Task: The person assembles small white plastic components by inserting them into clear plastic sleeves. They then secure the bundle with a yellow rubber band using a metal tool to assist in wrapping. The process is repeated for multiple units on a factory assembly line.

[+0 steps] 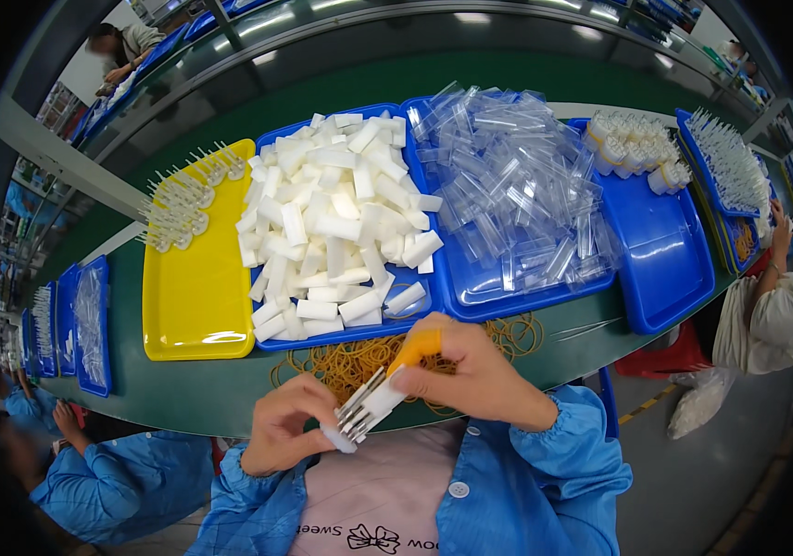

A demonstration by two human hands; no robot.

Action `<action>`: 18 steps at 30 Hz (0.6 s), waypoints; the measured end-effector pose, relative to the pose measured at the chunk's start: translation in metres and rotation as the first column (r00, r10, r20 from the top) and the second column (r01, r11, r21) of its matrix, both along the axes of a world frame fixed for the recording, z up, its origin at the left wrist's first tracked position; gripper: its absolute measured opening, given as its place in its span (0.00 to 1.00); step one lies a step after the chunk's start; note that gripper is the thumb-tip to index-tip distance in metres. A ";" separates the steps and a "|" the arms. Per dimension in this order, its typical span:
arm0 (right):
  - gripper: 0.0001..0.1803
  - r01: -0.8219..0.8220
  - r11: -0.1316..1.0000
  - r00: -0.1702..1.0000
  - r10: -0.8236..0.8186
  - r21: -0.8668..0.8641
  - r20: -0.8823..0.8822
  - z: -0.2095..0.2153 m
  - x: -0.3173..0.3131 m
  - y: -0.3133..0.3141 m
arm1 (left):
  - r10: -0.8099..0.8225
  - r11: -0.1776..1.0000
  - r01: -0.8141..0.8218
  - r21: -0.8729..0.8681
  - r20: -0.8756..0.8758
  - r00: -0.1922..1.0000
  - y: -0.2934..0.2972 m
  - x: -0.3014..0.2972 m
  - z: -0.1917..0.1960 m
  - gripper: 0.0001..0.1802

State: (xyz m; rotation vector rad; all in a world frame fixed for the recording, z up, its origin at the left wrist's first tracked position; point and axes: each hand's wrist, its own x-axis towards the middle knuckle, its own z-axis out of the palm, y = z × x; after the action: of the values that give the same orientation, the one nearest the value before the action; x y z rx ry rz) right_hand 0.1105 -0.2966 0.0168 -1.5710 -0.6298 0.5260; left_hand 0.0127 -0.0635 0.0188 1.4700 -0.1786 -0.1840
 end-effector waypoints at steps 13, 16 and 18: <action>0.12 0.115 0.979 0.880 -0.023 -0.167 0.474 0.011 0.012 0.015 | 0.191 0.977 -0.189 -0.097 0.018 0.981 -0.008 -0.006 -0.020 0.14; 0.12 0.414 0.847 0.672 -0.038 -0.333 0.740 0.003 0.036 0.017 | 0.259 0.948 -0.257 -0.188 -0.016 0.966 -0.005 -0.005 -0.023 0.13; 0.10 0.451 0.779 0.606 0.092 -0.436 0.790 -0.010 0.044 0.022 | 0.285 0.941 -0.282 -0.189 -0.011 0.958 -0.004 -0.005 -0.021 0.14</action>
State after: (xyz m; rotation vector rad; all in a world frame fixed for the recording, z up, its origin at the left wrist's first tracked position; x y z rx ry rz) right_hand 0.1543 -0.2751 0.0073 -2.4992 -0.9893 -0.2319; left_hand 0.0077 -0.0674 -0.0017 1.2914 0.0048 0.0784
